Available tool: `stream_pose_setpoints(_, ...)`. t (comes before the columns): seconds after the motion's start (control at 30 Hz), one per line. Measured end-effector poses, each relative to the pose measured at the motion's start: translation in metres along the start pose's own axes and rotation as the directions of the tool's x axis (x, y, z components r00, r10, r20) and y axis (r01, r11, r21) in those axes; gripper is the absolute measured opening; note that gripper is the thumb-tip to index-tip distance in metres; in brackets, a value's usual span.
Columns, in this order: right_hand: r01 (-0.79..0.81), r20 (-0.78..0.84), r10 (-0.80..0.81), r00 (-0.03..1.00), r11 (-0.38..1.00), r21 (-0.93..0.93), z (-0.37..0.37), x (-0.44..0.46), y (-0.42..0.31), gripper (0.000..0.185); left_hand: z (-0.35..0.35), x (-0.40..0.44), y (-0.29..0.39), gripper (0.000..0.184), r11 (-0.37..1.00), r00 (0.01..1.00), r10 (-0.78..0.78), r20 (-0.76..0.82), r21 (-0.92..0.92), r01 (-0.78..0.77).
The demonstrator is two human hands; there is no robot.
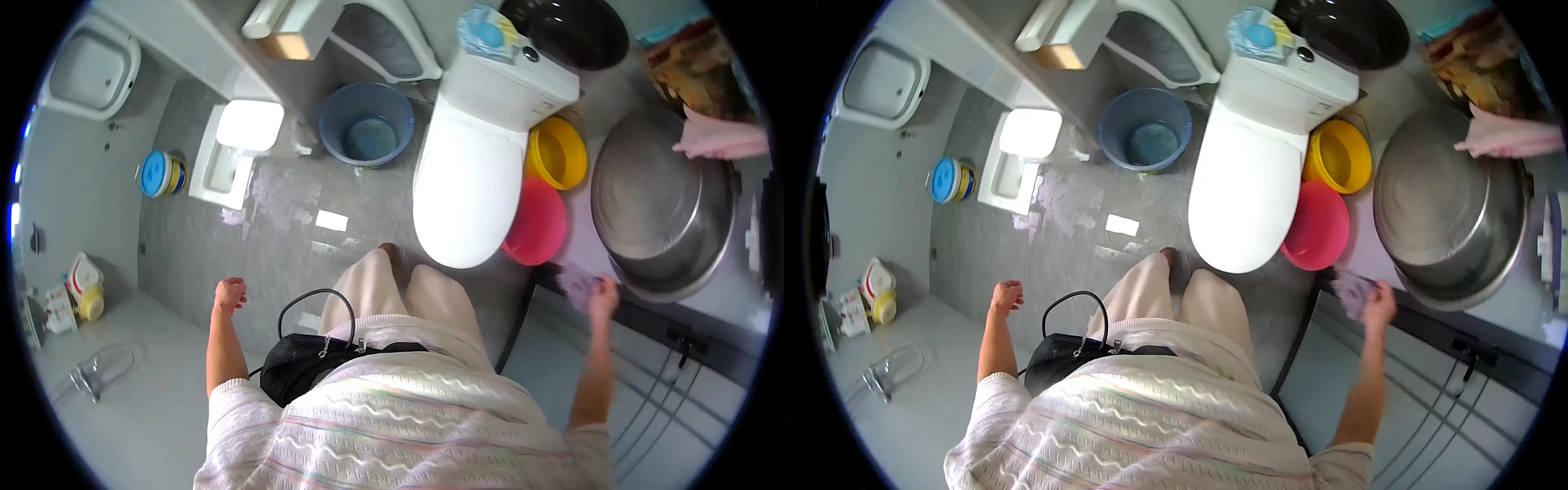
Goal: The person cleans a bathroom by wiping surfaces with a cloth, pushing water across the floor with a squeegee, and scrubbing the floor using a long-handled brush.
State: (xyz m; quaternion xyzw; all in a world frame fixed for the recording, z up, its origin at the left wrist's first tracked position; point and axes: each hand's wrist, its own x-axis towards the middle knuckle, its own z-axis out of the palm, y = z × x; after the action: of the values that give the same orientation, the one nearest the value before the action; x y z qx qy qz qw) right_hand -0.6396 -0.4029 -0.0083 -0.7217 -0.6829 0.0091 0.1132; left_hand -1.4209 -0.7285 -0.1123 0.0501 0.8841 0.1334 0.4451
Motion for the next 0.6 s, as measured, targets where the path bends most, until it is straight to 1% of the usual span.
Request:
stream_pose_setpoints(0.07,0.050,0.104,-0.063,0.993,0.991,0.120,0.043,0.010,-0.054,0.021,0.000,-0.014,-0.008,0.033,0.998,0.999,-0.007,-0.037,-0.064,0.005)
stream_pose_setpoints(0.13,0.046,0.186,-0.103,0.977,0.957,0.286,0.077,0.025,-0.094,0.024,0.006,-0.029,-0.024,0.033,0.994,0.997,-0.006,-0.074,-0.111,-0.002)
stream_pose_setpoints(0.23,0.054,0.309,-0.200,0.930,0.904,0.423,0.102,0.050,-0.152,0.028,0.025,-0.049,-0.061,0.033,0.986,0.993,-0.032,-0.115,-0.165,0.013)
stream_pose_setpoints(0.33,0.280,0.399,-0.378,0.835,0.917,0.282,0.117,0.069,-0.200,0.032,0.060,-0.086,-0.087,0.031,0.965,0.990,-0.073,-0.124,-0.260,0.039)
stream_pose_setpoints(0.37,0.375,0.455,-0.456,0.765,0.889,0.262,0.132,0.076,-0.203,0.033,0.068,-0.101,-0.095,0.031,0.954,0.988,-0.083,-0.133,-0.297,0.040)
stream_pose_setpoints(0.4,0.456,0.520,-0.510,0.686,0.857,0.239,0.148,0.083,-0.203,0.033,0.089,-0.099,-0.120,0.030,0.976,0.988,-0.034,-0.148,-0.217,0.002)
stream_pose_setpoints(0.43,0.492,0.607,-0.521,0.600,0.839,0.234,0.152,0.083,-0.210,0.031,0.111,-0.099,-0.147,0.030,0.991,0.988,0.014,-0.155,-0.127,-0.034)
stream_pose_setpoints(0.47,0.527,0.688,-0.516,0.510,0.820,0.224,0.154,0.083,-0.216,0.030,0.122,-0.122,-0.145,0.030,0.975,0.993,-0.022,-0.112,-0.222,-0.004)
stream_pose_setpoints(0.5,0.520,0.705,-0.543,0.455,0.805,0.285,0.159,0.079,-0.221,0.028,0.141,-0.139,-0.136,0.030,0.949,0.997,-0.047,-0.060,-0.314,0.025)
stream_pose_setpoints(0.53,0.507,0.722,-0.565,0.399,0.792,0.339,0.157,0.073,-0.223,0.027,0.156,-0.161,-0.126,0.030,0.920,0.998,-0.064,0.000,-0.388,0.059)
stream_pose_setpoints(0.57,0.509,0.674,-0.647,0.355,0.739,0.441,0.167,0.068,-0.215,0.025,0.169,-0.179,-0.117,0.029,0.884,0.995,-0.070,0.064,-0.458,0.092)
stream_pose_setpoints(0.6,0.509,0.723,-0.636,0.269,0.731,0.454,0.169,0.065,-0.214,0.025,0.183,-0.198,-0.110,0.028,0.833,0.993,-0.018,0.119,-0.547,0.081)
